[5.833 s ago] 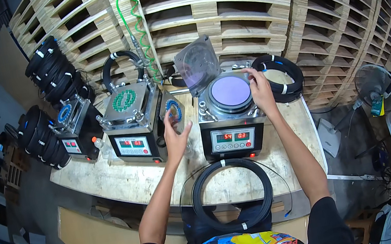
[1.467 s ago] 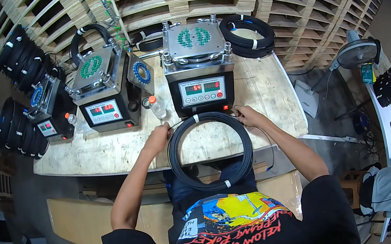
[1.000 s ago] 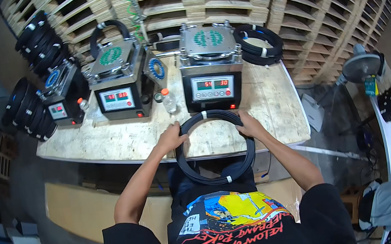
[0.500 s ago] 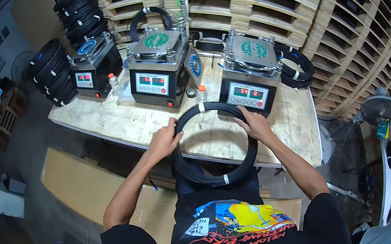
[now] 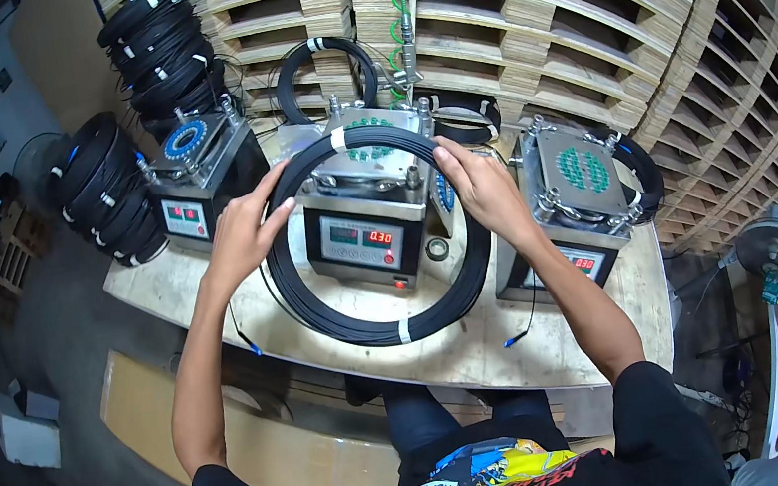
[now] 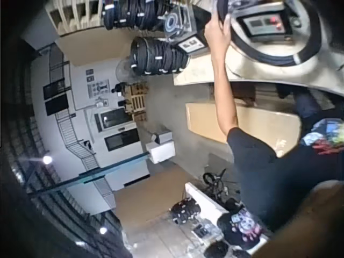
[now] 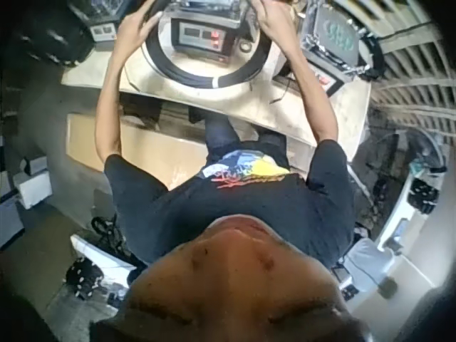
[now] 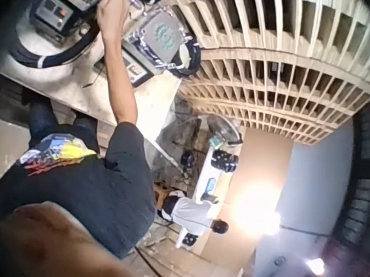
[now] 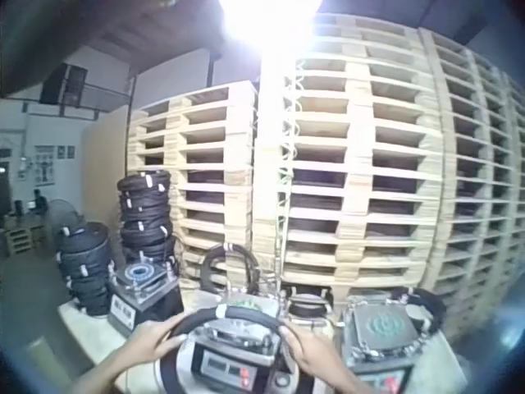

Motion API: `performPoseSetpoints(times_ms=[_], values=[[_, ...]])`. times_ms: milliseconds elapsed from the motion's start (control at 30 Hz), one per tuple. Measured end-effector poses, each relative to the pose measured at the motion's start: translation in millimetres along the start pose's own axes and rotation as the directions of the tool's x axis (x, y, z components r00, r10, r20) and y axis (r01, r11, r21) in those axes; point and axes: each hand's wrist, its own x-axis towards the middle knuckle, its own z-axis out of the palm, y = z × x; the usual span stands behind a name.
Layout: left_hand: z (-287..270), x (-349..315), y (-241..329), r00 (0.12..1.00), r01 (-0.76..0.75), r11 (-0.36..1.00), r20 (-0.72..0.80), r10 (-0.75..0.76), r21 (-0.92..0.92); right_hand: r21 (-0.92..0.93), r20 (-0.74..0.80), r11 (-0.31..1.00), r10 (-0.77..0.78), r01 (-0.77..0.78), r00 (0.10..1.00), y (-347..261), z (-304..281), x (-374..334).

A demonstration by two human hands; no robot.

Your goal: The person operates a heat press machine to process coiled black cables. They place a cable coil into the machine, close the press, and wait for the cycle to complete. Afterward, they remove the processed coil and repeat the process with a second coil.

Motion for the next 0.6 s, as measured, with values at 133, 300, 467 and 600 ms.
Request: performPoseSetpoints(times_ms=[133, 300, 467, 600], values=[[2, 52, -56, 0.997, -0.073, 0.997, 0.014, 0.074, -0.034, 0.005, 0.051, 0.997, 0.079, -0.080, 0.996, 11, 22, 48], [15, 89, -106, 0.983, -0.104, 0.987, 0.136, 0.120, -0.119, 0.114, 0.093, 0.989, 0.080, -0.091, 0.992, 52, 48, 73], [16, 85, -118, 0.946, 0.038, 0.962, 0.319, 0.052, -0.272, 0.162, 0.169, 0.961, 0.196, -0.223, 0.966, 36, 47, 53], [20, 93, -126, 0.935, 0.021, 0.954, 0.344, 0.088, -0.300, 0.209, 0.086, 0.955, 0.197, -0.211, 0.977, 41, 55, 40]])
